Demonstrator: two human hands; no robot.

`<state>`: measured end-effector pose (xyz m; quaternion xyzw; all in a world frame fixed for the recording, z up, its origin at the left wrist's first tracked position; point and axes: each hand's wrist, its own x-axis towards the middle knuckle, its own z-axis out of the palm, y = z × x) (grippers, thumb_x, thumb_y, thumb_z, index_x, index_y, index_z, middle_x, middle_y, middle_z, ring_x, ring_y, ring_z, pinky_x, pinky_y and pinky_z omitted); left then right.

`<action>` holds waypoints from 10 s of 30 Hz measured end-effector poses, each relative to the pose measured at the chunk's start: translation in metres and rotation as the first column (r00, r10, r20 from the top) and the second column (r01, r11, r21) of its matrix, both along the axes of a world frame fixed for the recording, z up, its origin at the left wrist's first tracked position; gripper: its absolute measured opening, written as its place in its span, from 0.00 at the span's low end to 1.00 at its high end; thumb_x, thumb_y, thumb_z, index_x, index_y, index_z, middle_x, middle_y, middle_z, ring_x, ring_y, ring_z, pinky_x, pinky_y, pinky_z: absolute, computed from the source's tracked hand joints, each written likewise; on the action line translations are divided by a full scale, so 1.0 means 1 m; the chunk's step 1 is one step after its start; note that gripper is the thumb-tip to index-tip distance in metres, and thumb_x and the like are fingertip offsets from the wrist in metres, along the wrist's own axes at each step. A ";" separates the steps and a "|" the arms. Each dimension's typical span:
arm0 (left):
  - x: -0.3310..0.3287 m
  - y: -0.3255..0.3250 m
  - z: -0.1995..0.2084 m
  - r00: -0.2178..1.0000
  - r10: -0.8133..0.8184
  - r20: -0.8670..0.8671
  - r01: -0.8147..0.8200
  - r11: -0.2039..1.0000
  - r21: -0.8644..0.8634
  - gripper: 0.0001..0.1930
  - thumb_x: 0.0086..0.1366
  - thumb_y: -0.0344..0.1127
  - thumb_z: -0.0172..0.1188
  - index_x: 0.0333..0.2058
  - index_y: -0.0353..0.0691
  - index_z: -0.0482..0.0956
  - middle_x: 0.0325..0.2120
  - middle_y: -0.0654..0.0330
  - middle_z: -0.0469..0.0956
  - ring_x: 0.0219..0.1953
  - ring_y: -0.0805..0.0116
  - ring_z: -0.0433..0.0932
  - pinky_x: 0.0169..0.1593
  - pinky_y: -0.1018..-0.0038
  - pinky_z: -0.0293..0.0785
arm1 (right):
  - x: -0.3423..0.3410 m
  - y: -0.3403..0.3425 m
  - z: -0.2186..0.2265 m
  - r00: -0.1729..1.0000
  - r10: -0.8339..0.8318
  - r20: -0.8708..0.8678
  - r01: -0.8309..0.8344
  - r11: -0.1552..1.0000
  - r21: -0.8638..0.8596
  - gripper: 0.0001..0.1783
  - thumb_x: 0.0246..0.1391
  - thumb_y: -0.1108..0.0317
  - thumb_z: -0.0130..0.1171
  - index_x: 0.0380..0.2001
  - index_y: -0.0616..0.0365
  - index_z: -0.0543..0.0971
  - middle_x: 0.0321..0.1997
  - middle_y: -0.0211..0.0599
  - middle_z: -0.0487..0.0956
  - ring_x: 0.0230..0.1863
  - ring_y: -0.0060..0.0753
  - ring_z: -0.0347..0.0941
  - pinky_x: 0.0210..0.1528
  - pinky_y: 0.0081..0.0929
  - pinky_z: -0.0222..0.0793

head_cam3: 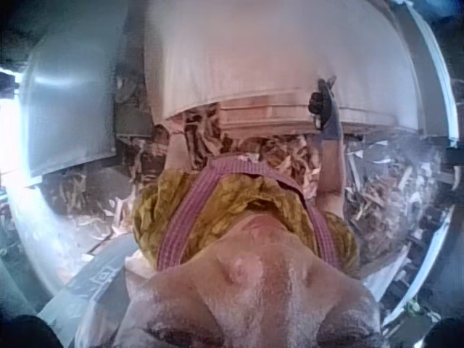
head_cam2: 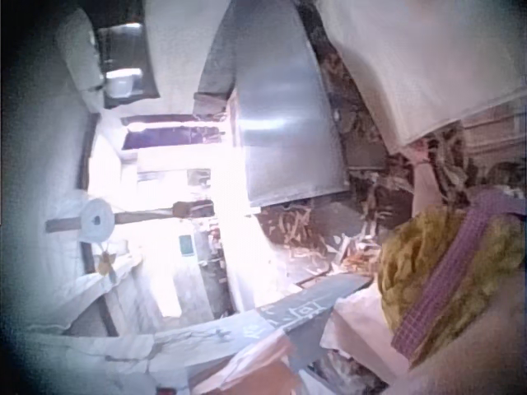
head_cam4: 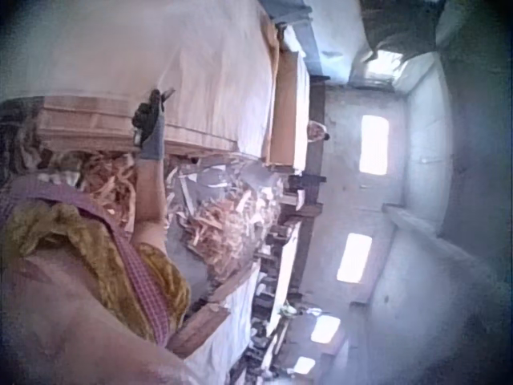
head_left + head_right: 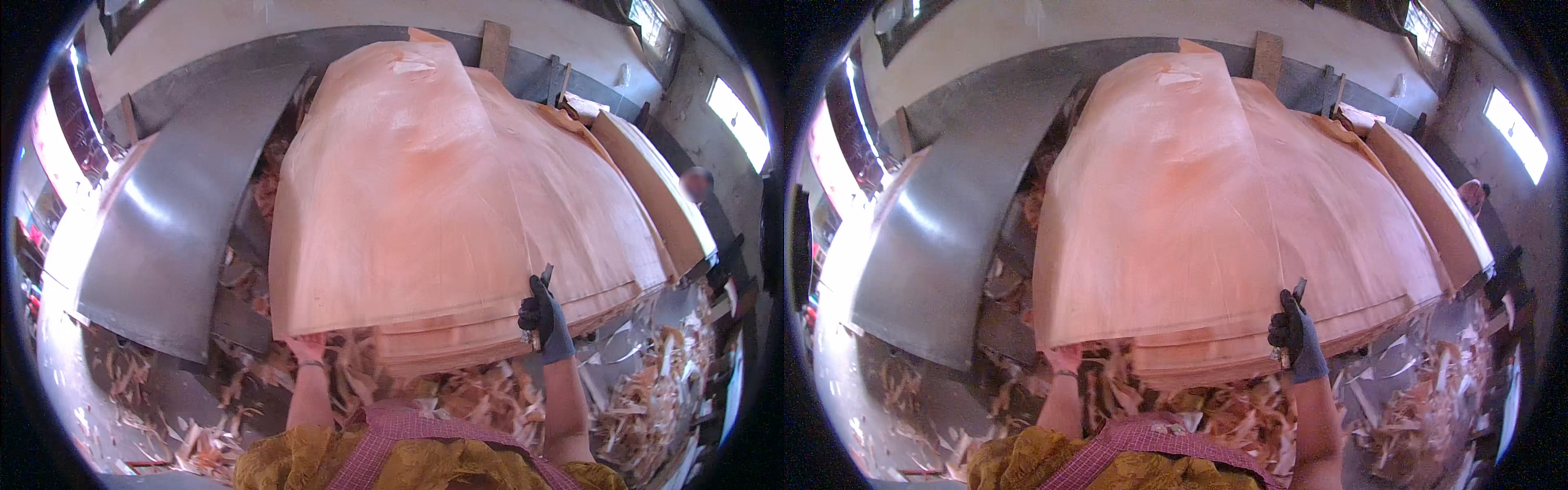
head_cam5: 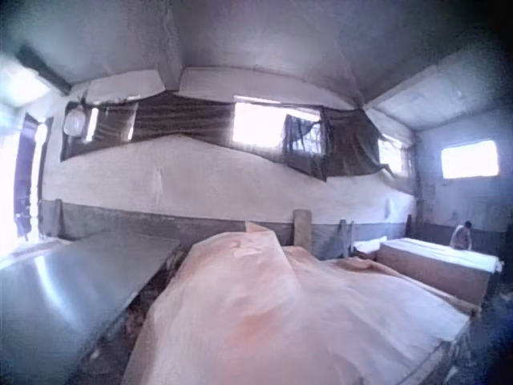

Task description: The person applies adhesive strips to tears in large wood veneer sheets using a small blade to trim the tape and smooths the surface by hand.

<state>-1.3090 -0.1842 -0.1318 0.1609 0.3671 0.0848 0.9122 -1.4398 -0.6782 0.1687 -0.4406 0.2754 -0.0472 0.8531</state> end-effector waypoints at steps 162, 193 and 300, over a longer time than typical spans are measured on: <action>-0.011 -0.601 0.017 0.458 -0.286 -0.842 0.109 -0.922 0.372 0.36 0.63 0.55 0.51 0.66 0.43 0.59 0.66 0.47 0.59 0.68 0.46 0.57 0.69 0.51 0.52 | -0.387 -0.465 -0.203 0.843 -0.454 -0.287 -0.099 0.394 -0.914 0.17 0.58 0.58 0.59 0.36 0.64 0.80 0.31 0.52 0.81 0.32 0.43 0.80 0.35 0.36 0.70; -0.089 -0.546 0.081 0.195 -0.316 -0.928 0.025 -0.945 0.327 0.29 0.60 0.48 0.51 0.62 0.56 0.67 0.64 0.49 0.61 0.67 0.48 0.58 0.65 0.42 0.55 | -0.319 -0.348 -0.206 0.892 -0.191 -0.409 -0.192 0.660 -0.726 0.25 0.60 0.50 0.57 0.22 0.63 0.76 0.15 0.44 0.71 0.16 0.32 0.66 0.22 0.37 0.59; -0.303 -0.223 0.033 0.297 -0.386 -0.873 0.491 -0.723 0.486 0.24 0.58 0.49 0.63 0.49 0.41 0.78 0.46 0.48 0.79 0.49 0.47 0.77 0.51 0.58 0.74 | 0.122 -0.161 -0.231 0.939 0.274 -0.210 -0.312 0.412 -0.856 0.28 0.61 0.45 0.53 0.18 0.58 0.73 0.16 0.46 0.75 0.15 0.49 0.71 0.19 0.45 0.67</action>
